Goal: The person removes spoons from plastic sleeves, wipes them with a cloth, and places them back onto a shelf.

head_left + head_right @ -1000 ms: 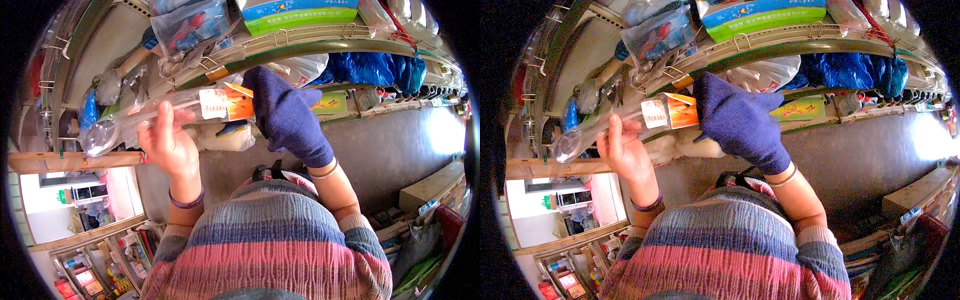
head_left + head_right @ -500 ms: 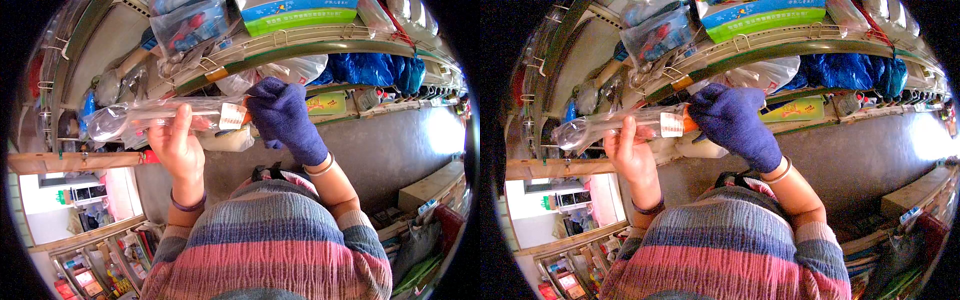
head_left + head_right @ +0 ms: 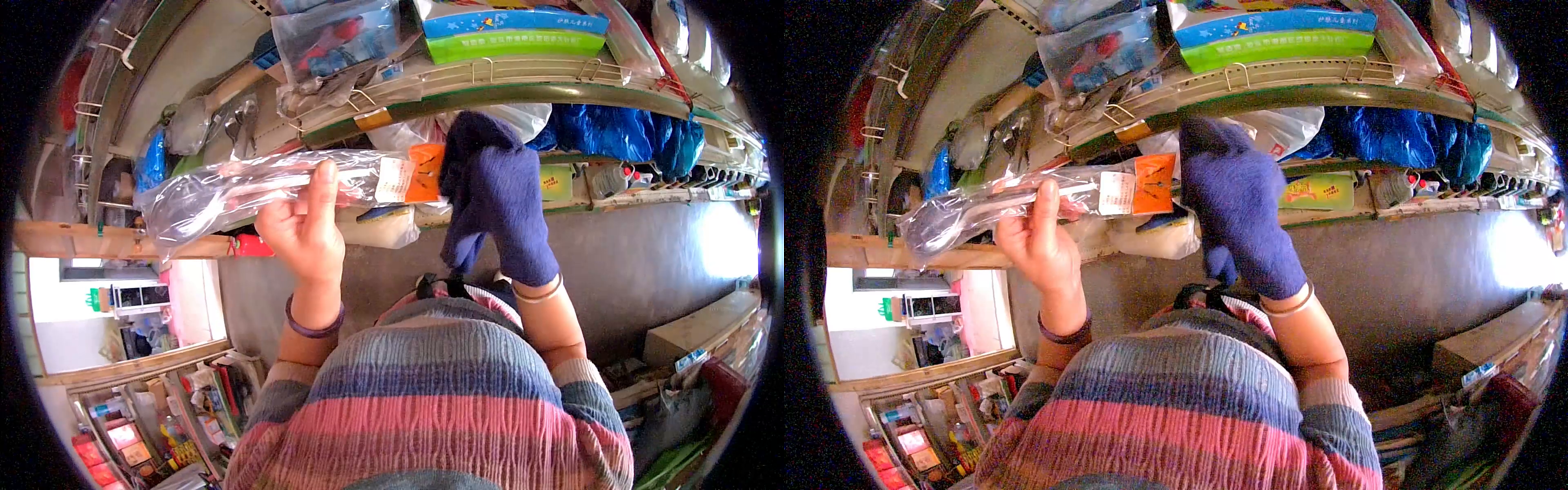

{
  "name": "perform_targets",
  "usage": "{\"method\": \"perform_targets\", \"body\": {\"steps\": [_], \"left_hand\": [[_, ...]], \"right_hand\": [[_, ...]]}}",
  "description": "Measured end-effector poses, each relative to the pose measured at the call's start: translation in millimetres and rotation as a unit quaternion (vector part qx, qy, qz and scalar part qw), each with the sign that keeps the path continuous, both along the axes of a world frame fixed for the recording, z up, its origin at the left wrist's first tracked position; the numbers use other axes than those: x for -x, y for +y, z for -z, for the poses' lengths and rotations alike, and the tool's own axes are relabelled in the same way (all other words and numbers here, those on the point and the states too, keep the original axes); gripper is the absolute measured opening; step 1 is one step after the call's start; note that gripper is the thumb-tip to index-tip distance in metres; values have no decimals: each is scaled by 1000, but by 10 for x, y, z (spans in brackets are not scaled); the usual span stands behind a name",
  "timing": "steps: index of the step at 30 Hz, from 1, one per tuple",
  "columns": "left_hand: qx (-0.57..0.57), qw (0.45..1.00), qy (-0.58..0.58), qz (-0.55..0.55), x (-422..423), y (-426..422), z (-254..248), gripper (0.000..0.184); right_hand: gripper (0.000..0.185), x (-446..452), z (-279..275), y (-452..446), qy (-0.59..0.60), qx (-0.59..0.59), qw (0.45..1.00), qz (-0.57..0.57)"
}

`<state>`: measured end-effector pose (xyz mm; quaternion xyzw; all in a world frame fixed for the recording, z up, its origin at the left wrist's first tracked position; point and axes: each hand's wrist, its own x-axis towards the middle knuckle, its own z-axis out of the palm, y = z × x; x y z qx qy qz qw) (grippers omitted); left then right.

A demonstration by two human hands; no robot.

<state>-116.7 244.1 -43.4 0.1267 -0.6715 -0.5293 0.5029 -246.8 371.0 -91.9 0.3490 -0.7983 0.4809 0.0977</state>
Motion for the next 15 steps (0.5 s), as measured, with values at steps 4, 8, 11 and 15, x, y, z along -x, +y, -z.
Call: {"method": "perform_targets", "body": {"steps": [4,8,11,15], "left_hand": [[195,967,-164,-3,-45,27,-36,7],[98,987,-92,90,-7,2,15,11],[-100,976,-123,152,-35,-66,83,13],[-143,977,-137,84,-98,-532,191,11]], "right_hand": [[22,-245,-395,29,107,-51,993,3],[21,-280,55,-132,95,-48,986,-129],[22,-218,-2,-148,-33,-199,942,-267],[21,-230,344,-105,63,-100,950,-287]]}}
